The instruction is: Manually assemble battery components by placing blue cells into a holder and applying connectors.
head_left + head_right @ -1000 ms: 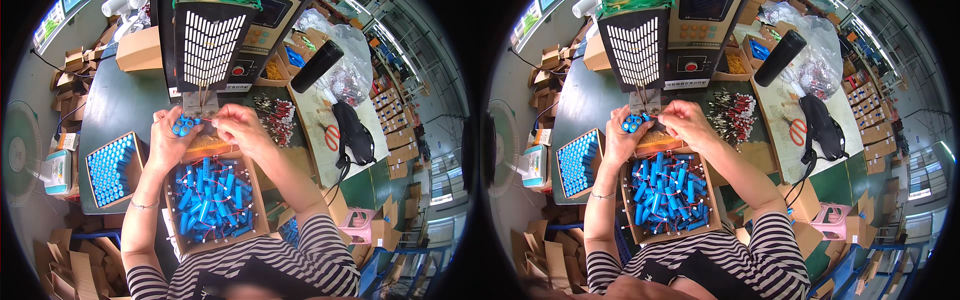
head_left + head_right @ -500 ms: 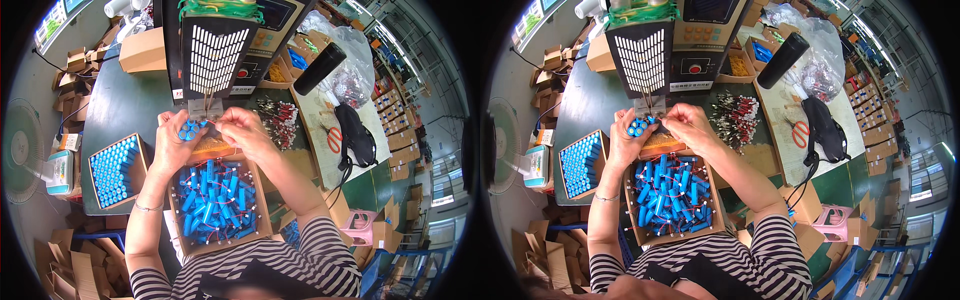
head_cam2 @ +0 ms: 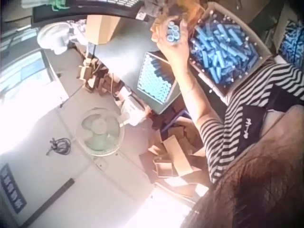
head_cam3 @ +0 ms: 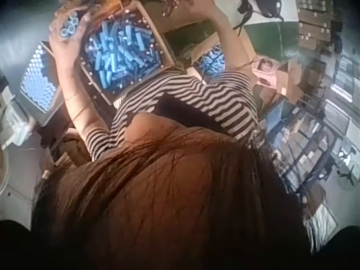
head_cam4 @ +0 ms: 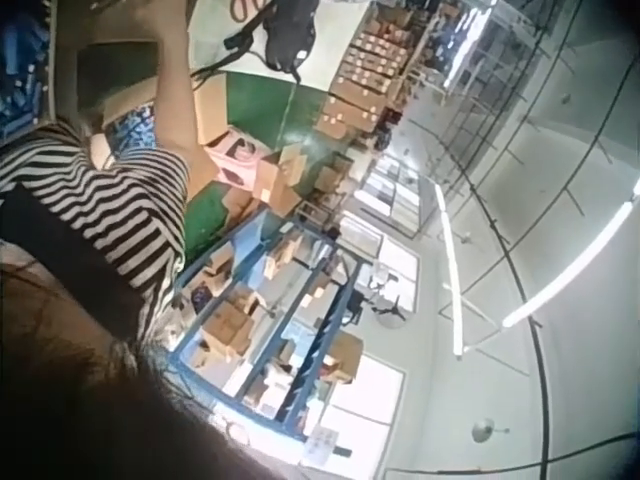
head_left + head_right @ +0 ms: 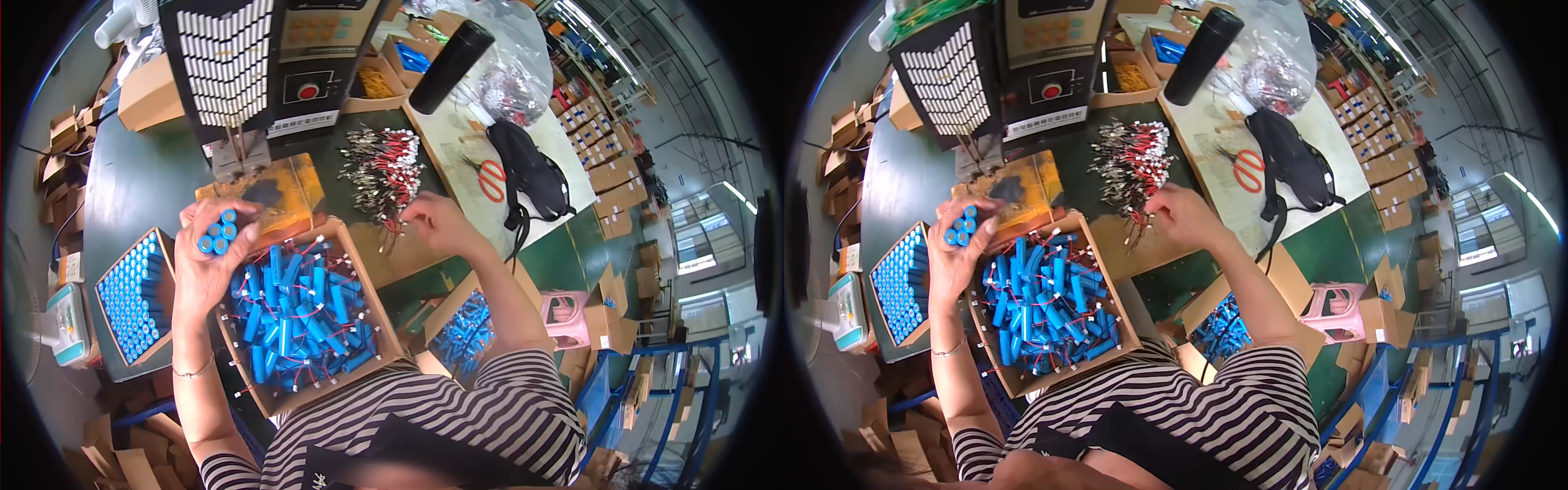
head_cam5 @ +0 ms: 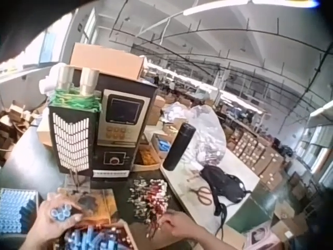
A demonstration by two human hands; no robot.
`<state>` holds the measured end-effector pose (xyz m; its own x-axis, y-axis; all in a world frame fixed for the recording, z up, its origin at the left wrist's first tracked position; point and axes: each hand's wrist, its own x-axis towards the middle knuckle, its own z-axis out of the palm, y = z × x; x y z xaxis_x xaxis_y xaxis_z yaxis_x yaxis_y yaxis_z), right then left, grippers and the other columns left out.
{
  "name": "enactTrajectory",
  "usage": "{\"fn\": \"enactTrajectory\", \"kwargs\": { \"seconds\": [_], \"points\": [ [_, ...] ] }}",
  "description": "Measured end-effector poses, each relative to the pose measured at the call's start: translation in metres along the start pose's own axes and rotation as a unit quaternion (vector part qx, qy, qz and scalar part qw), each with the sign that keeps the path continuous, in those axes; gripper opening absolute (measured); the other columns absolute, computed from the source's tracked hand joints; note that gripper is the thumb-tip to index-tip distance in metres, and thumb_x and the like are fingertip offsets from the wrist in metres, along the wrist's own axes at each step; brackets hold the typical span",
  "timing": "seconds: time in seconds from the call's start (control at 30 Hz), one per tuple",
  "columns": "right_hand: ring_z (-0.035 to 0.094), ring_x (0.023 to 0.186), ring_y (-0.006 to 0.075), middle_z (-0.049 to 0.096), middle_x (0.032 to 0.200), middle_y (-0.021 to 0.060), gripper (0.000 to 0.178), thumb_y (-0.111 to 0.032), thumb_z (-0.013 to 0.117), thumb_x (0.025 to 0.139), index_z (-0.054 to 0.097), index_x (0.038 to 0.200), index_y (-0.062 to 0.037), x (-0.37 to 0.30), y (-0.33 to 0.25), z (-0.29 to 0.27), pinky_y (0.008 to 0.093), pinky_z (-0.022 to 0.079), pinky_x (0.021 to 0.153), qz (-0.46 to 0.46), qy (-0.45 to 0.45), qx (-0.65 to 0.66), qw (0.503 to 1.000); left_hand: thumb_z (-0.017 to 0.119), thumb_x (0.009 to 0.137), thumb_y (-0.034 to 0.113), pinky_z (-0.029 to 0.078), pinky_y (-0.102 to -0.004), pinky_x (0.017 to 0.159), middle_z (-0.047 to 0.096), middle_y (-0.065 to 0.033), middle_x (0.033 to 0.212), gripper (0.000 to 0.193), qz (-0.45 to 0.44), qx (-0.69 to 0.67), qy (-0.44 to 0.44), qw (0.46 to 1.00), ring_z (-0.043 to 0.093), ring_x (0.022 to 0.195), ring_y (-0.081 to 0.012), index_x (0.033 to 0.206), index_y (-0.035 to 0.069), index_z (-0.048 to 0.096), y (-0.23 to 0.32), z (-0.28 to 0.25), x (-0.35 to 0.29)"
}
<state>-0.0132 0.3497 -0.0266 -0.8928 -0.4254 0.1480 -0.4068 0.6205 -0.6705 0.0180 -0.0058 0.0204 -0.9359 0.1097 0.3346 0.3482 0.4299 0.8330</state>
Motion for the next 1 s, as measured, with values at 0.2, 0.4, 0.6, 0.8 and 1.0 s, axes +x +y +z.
{"fn": "enactTrajectory", "kwargs": {
  "seconds": [0.2, 0.4, 0.6, 0.8, 1.0],
  "points": [
    [0.057, 0.065, 0.0213, 0.054, 0.076, 0.0084, 0.008, -0.002, 0.064, 0.072, 0.059, 0.078, -0.0051, -0.009, 0.028, 0.018, 0.0313, 0.045, 0.059, 0.043, 0.020, -0.039, 0.998, 0.068, 0.074, 0.011, 0.037, -0.0332, 0.086, 0.059, -0.0048, 0.086, 0.016, 0.064, 0.097, 0.036, 0.993, 0.054, 0.086, -0.0198, 0.089, 0.004, 0.065, -0.008, 0.009, 0.007],
    [0.058, 0.071, 0.0324, 0.057, 0.080, 0.0126, 0.011, -0.008, 0.064, 0.071, 0.054, 0.074, -0.0046, 0.003, 0.015, 0.014, 0.0411, 0.046, 0.062, 0.036, -0.006, -0.133, 0.990, 0.070, 0.075, 0.002, 0.043, -0.0244, 0.073, 0.057, -0.0056, 0.085, 0.017, 0.038, -0.041, 0.056, 0.997, 0.054, 0.078, -0.0154, 0.091, 0.002, 0.065, -0.012, 0.012, 0.009],
    [0.058, 0.075, 0.0328, 0.057, 0.085, 0.0145, 0.008, -0.008, 0.059, 0.073, 0.054, 0.077, -0.0034, 0.005, 0.004, 0.024, 0.0428, 0.046, 0.065, 0.039, -0.028, -0.179, 0.983, 0.072, 0.074, 0.004, 0.044, -0.0250, 0.075, 0.061, -0.0050, 0.089, 0.020, 0.034, -0.030, 0.078, 0.996, 0.057, 0.080, -0.0165, 0.093, 0.002, 0.065, -0.020, 0.016, 0.009],
    [0.059, 0.078, 0.0339, 0.056, 0.088, 0.0172, 0.013, -0.008, 0.059, 0.071, 0.054, 0.079, 0.0007, 0.011, -0.019, 0.014, 0.0437, 0.048, 0.068, -0.072, 0.028, -0.397, 0.915, 0.072, 0.074, 0.005, 0.044, -0.0277, 0.080, 0.063, -0.0063, 0.089, 0.022, 0.027, -0.045, 0.059, 0.997, 0.058, 0.081, -0.0180, 0.095, 0.004, 0.066, -0.015, 0.014, 0.009],
    [0.058, 0.069, 0.0313, 0.058, 0.078, 0.0134, 0.006, -0.004, 0.057, 0.078, 0.058, 0.084, -0.0023, 0.015, -0.011, -0.017, 0.0369, 0.046, 0.061, -0.075, -0.021, -0.265, 0.961, 0.075, 0.072, 0.007, 0.044, -0.0297, 0.081, 0.066, -0.0055, 0.087, 0.025, 0.032, 0.020, 0.122, 0.992, 0.058, 0.083, -0.0168, 0.095, 0.006, 0.066, -0.024, 0.020, 0.010]
  ]
}}
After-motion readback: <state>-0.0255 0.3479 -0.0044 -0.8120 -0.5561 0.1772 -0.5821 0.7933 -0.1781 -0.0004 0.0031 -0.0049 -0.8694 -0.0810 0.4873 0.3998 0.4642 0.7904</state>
